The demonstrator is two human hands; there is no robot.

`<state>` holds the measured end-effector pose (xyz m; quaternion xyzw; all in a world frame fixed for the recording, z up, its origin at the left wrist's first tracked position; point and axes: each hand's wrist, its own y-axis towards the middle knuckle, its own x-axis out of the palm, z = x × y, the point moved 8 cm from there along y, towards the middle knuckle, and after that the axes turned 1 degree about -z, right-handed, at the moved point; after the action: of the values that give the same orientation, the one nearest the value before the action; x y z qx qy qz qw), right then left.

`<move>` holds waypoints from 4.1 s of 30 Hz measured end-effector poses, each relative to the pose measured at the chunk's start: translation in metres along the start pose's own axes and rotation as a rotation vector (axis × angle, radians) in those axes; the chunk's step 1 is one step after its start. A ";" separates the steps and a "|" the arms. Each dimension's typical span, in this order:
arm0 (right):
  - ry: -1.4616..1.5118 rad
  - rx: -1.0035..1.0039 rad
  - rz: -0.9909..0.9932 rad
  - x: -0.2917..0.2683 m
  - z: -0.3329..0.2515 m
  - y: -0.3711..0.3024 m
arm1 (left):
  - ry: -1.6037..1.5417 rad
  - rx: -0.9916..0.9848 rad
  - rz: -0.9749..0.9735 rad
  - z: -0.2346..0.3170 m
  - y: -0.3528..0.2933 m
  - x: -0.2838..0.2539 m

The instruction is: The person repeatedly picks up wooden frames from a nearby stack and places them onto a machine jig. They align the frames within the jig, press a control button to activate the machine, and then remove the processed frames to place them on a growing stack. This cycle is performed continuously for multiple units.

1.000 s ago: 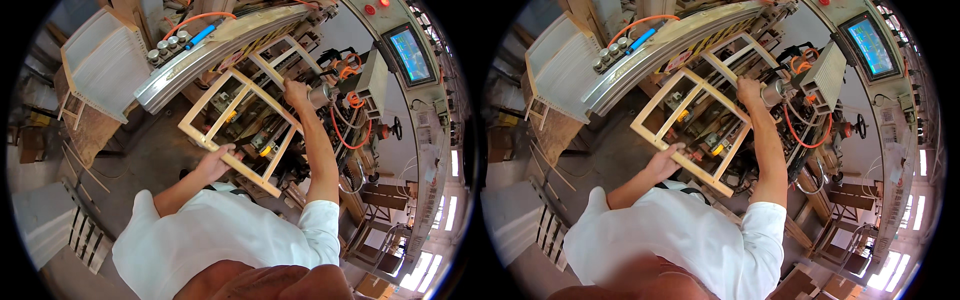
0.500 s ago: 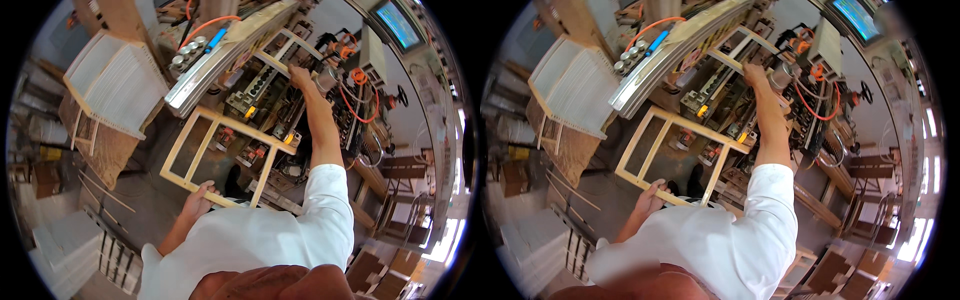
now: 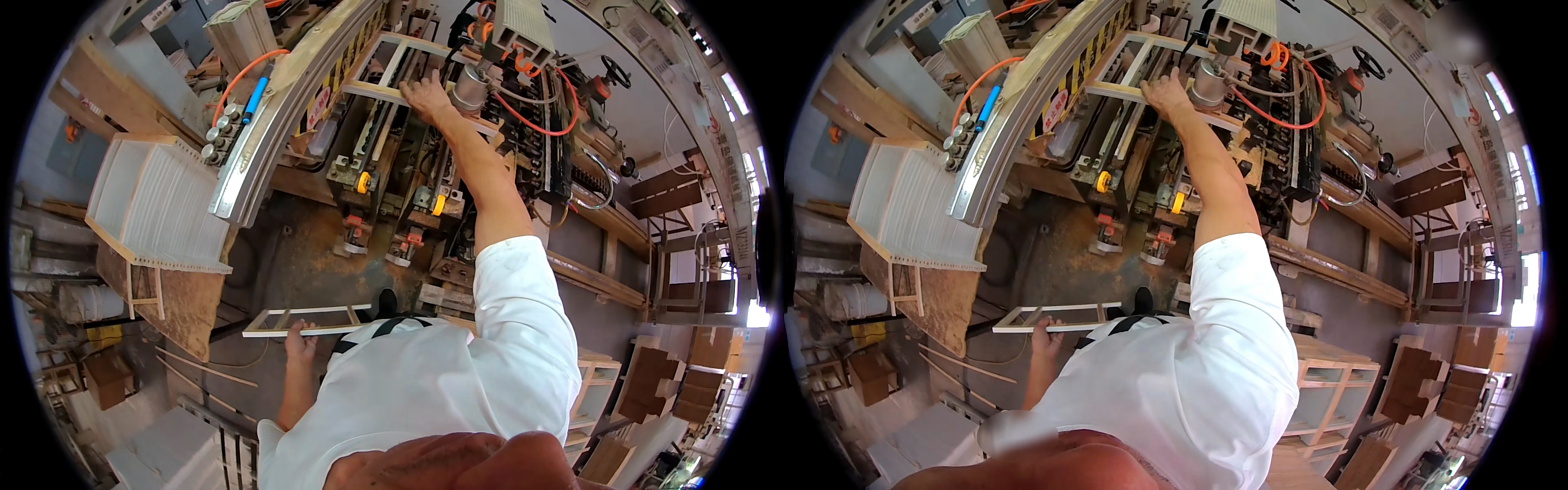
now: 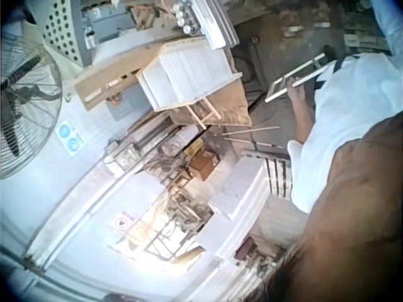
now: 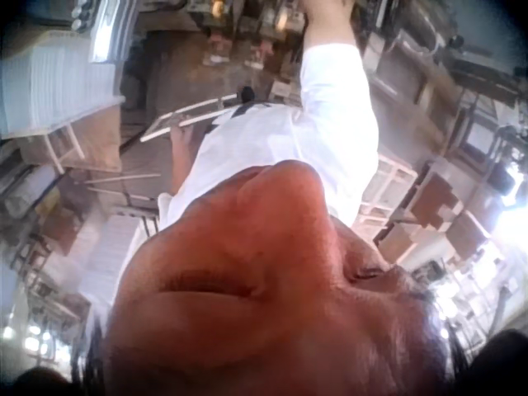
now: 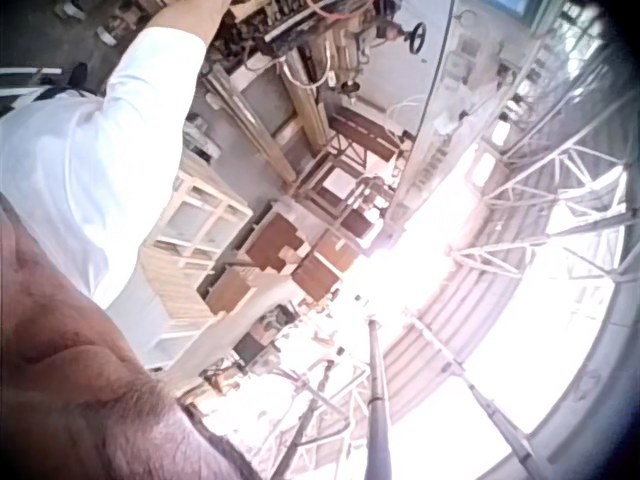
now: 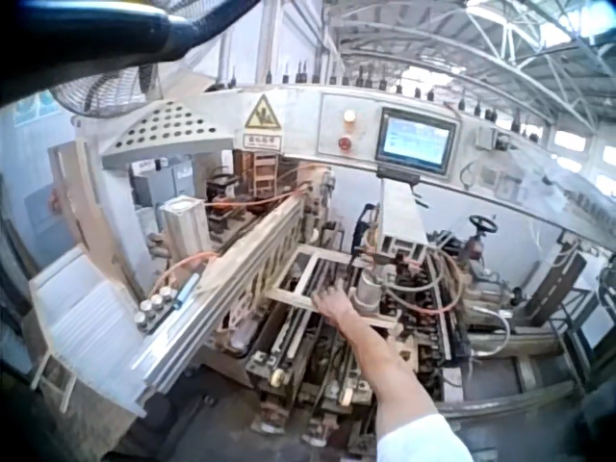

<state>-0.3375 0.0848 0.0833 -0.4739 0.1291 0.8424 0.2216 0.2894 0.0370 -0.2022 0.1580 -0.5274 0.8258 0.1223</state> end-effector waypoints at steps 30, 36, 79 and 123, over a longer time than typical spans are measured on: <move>0.051 -0.072 0.064 -0.021 -0.002 -0.006 | 0.025 0.336 0.091 -0.022 -0.059 0.083; 0.025 -0.063 0.097 -0.016 0.001 -0.005 | 0.132 0.513 -0.020 0.011 -0.121 0.099; 1.215 0.777 -0.047 -0.013 -0.273 -0.322 | 1.304 1.528 0.271 0.590 -0.126 0.213; -0.025 1.984 0.020 -0.417 -0.324 -0.990 | 1.685 0.357 -2.027 -0.270 -0.354 0.161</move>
<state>0.5822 0.7018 0.2650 -0.0636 0.7775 0.3594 0.5121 0.2361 0.4351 0.0487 -0.0641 0.1740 0.2721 0.9442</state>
